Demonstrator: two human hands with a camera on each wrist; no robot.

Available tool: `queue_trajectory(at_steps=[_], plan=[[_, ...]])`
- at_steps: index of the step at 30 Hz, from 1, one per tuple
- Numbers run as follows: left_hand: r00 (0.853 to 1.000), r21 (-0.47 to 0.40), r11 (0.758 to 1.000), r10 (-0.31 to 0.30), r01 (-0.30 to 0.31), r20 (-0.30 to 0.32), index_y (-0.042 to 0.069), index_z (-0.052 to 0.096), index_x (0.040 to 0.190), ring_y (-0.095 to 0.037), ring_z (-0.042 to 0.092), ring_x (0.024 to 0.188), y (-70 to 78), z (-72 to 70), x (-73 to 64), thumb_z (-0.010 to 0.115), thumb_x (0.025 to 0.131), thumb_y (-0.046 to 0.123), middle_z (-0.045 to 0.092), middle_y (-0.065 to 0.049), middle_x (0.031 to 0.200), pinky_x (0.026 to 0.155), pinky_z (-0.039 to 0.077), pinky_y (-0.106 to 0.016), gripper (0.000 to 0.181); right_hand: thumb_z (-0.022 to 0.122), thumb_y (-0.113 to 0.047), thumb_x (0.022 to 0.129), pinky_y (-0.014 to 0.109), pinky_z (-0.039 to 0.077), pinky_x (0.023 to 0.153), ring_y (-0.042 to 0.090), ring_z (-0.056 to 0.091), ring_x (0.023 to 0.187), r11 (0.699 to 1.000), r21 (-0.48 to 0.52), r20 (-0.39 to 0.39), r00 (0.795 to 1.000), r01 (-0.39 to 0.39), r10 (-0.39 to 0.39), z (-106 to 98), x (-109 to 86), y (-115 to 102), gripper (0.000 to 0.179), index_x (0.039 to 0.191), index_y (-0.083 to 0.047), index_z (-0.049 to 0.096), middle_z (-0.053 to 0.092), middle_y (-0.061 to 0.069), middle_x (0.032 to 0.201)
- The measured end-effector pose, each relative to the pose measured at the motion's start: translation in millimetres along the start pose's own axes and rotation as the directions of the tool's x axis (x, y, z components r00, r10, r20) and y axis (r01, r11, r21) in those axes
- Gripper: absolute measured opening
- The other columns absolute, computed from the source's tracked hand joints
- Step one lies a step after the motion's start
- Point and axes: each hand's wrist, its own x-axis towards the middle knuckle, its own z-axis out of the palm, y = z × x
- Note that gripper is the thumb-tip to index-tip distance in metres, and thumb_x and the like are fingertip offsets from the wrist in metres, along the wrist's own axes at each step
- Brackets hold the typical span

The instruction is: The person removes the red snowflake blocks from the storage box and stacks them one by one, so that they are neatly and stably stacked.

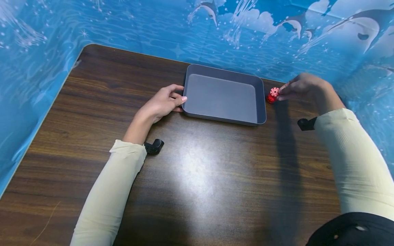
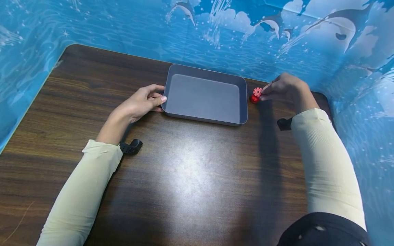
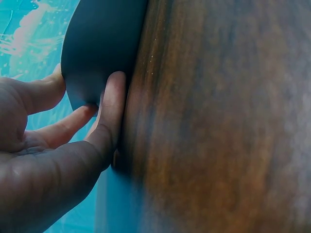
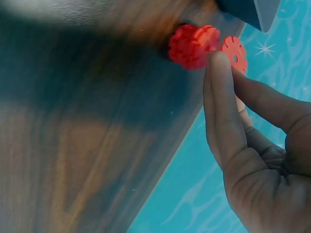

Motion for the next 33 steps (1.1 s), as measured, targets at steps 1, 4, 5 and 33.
queue_trajectory(at_steps=[1, 4, 5, 33], plan=[[1.000, -0.001, 1.000, 0.001, -0.001, 0.001, 0.015, 0.030, 0.170, -0.037, 0.065, 0.126, -0.1, 0.0, 0.1, 0.054, 0.114, 0.021, 0.050, -0.021, 0.153, 0.113, 0.057, -0.045, 0.061, 0.060, -0.019, 0.112, 0.039, 0.062, 0.106, 0.010, 0.081, 0.090, 0.999, 0.047, 0.000, 1.000, -0.010, 0.010, 1, 0.6, 1, 0.030, 0.137, -0.003, 0.064, 0.082, -0.002, 0.091], [1.000, -0.004, 1.000, 0.005, -0.005, 0.001, 0.015, 0.030, 0.170, -0.037, 0.065, 0.125, -0.6, 0.4, 0.7, 0.054, 0.114, 0.021, 0.050, -0.021, 0.152, 0.113, 0.057, -0.044, 0.061, 0.062, -0.015, 0.111, 0.032, 0.067, 0.090, 0.013, 0.082, 0.087, 0.993, 0.115, -0.009, 1.000, -0.025, 0.026, 2, 2.4, 5, 0.017, 0.124, -0.007, 0.069, 0.081, 0.001, 0.089], [1.000, -0.004, 1.000, 0.005, -0.005, 0.001, 0.015, 0.030, 0.170, -0.036, 0.065, 0.125, -0.8, 0.4, 0.9, 0.054, 0.114, 0.021, 0.050, -0.021, 0.151, 0.113, 0.057, -0.044, 0.061, 0.062, -0.014, 0.111, 0.032, 0.068, 0.089, 0.013, 0.082, 0.086, 0.993, 0.119, -0.013, 1.000, -0.022, 0.023, 3, 2.7, 6, 0.015, 0.122, -0.007, 0.070, 0.080, 0.001, 0.088], [0.841, 0.951, 0.163, 0.522, -0.263, 0.142, 0.030, 0.007, 0.175, -0.032, 0.006, 0.170, 7.0, 9.9, -32.6, 0.043, 0.107, 0.073, 0.004, -0.006, 0.184, 0.135, 0.006, -0.072, 0.088, 0.033, -0.072, 0.109, 0.059, -0.002, 0.139, 0.037, -0.002, 0.170, 0.602, -0.738, -0.308, 0.642, 0.304, -0.702, 211, -41.2, 11, 0.087, 0.175, -0.027, -0.001, -0.003, 0.009, 0.183]])
